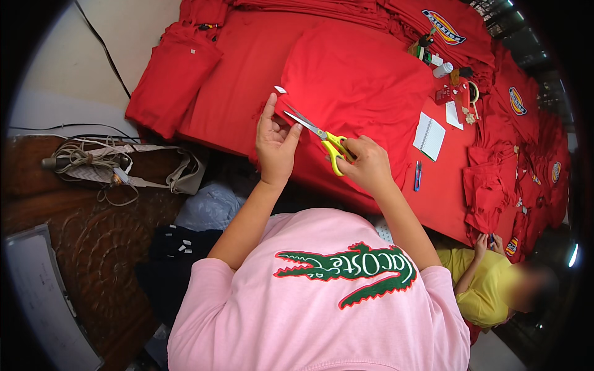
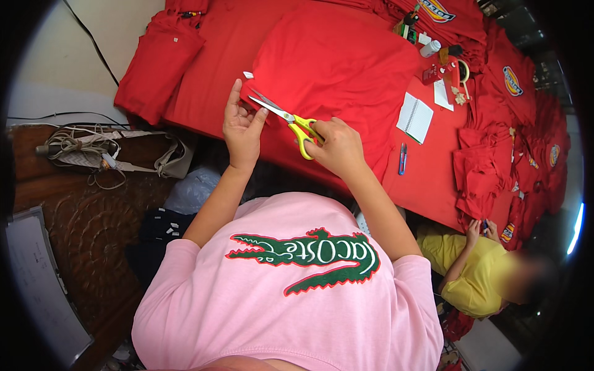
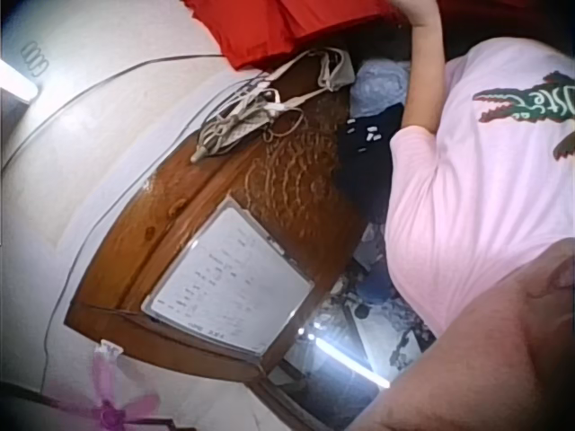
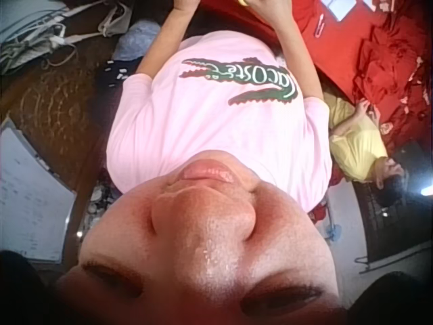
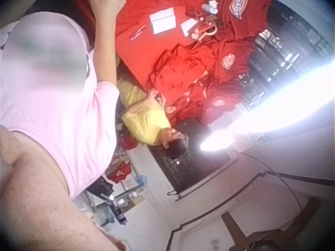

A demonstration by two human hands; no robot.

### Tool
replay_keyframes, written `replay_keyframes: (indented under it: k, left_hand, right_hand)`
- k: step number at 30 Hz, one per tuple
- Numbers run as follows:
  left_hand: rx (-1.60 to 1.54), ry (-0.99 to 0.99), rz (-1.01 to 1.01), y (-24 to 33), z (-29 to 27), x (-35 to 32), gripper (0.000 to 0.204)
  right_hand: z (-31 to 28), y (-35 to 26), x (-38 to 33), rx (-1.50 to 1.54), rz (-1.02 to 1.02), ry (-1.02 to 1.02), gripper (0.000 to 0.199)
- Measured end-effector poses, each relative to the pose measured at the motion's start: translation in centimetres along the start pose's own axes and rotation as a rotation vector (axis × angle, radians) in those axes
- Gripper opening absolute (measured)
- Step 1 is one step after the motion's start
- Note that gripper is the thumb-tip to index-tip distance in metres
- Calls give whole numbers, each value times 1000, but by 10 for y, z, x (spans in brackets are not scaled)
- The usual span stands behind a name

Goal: The person picks up red tank tops from a stack, smooths them out on a table, trims loose threads using shears, and then replaces them on the stack.

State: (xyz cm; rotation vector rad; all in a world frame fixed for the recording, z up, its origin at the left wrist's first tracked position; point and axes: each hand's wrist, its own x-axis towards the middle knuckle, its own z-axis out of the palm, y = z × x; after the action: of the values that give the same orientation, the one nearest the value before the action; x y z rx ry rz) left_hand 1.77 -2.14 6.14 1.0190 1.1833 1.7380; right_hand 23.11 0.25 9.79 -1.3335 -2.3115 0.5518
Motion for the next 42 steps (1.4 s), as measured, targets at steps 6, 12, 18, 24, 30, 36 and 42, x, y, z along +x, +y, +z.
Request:
replay_keyframes:
  k: [6, 12, 18, 24, 30, 36, 42]
  left_hand:
    - [-61, -61, -18, 4, 0, -3, 89]
    - [-119, -52, 25, 9, 2, -1, 98]
    - [-101, -64, -4, 7, -2, -3, 100]
    - [-49, 112, -37, -33, -49, 9, 82]
    - [529, -60, -8, -96, -105, 4, 76]
    - [865, -164, -11, -98, -107, 23, 62]
    - [1171, -159, 248, -90, -107, 55, 22]
  right_hand:
    - [6, 2, 6, -13, -18, 15, 31]
    - [17, 5, 1, -3, -14, 20, 25]
    - [8, 4, 3, 353, 437, 42, 14]
    - [-12, 168, -62, 99, 847, 293, 31]
    - [-36, 214, -150, -485, 1081, 94, 41]
    - [-22, 210, -166, -580, 1105, 116, 41]
    - [-6, 153, -102, -525, 678, 317, 53]
